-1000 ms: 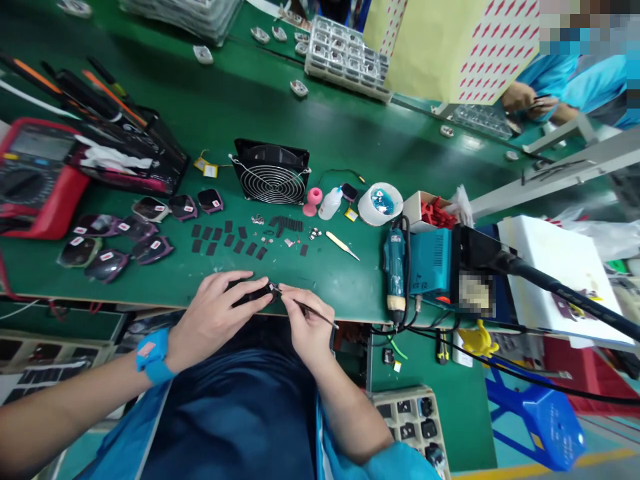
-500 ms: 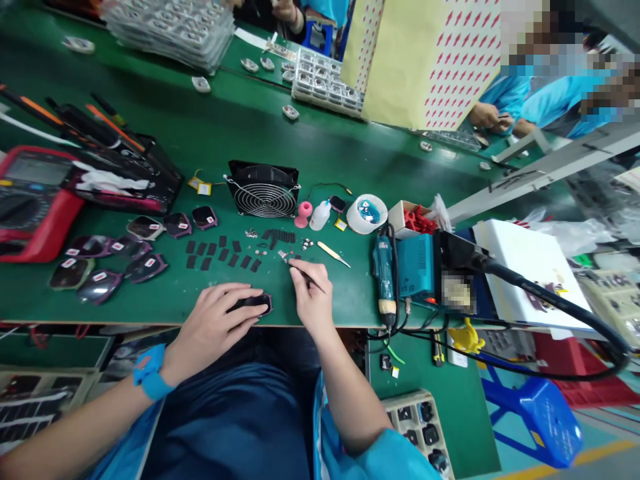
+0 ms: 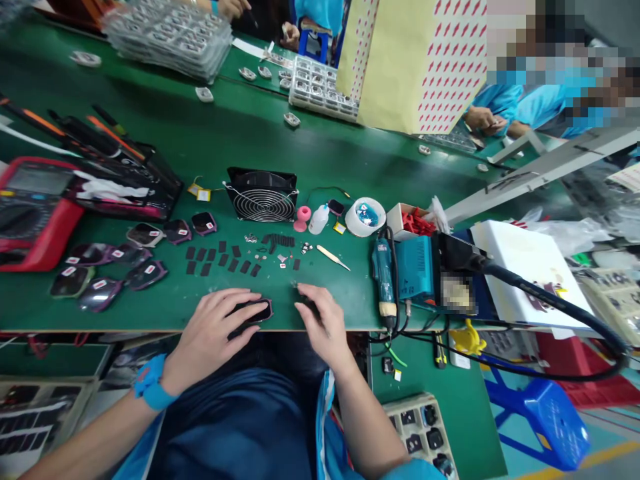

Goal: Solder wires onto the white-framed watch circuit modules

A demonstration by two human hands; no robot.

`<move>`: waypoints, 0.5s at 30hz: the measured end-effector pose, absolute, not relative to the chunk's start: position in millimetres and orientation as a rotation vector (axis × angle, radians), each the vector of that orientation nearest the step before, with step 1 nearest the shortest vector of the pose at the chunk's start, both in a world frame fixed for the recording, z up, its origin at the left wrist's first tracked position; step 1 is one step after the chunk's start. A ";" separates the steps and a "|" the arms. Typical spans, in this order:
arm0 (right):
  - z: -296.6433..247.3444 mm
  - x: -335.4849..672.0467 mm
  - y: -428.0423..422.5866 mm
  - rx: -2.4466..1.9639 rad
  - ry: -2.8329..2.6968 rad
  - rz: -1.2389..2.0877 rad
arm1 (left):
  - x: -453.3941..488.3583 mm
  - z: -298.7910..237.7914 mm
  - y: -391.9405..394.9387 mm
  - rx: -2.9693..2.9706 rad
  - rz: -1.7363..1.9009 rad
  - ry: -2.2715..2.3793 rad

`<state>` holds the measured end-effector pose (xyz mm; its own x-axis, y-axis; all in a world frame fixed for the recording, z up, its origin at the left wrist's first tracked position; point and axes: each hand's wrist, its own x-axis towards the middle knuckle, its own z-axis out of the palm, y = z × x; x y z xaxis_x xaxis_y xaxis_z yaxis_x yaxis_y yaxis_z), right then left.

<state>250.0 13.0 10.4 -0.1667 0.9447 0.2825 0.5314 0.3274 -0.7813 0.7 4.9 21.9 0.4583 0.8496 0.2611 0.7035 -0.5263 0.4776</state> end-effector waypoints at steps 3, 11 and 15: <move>8.2 272.3 14.0 -1.414 -1.777 0.586 | 0.6 23.3 3.3 2.353 0.700 1.389; 9.8 306.2 9.3 -1.499 -1.880 0.505 | -6.4 28.2 6.0 2.391 0.668 1.311; 8.0 306.6 5.9 -1.443 -1.875 0.500 | -6.0 32.6 14.9 2.441 0.537 1.126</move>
<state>306.6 5.9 8.0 -0.1269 0.9465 0.2968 0.6728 0.3020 -0.6753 -6.0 14.9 32.6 0.6023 0.7789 0.1748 0.6262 -0.5968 0.5016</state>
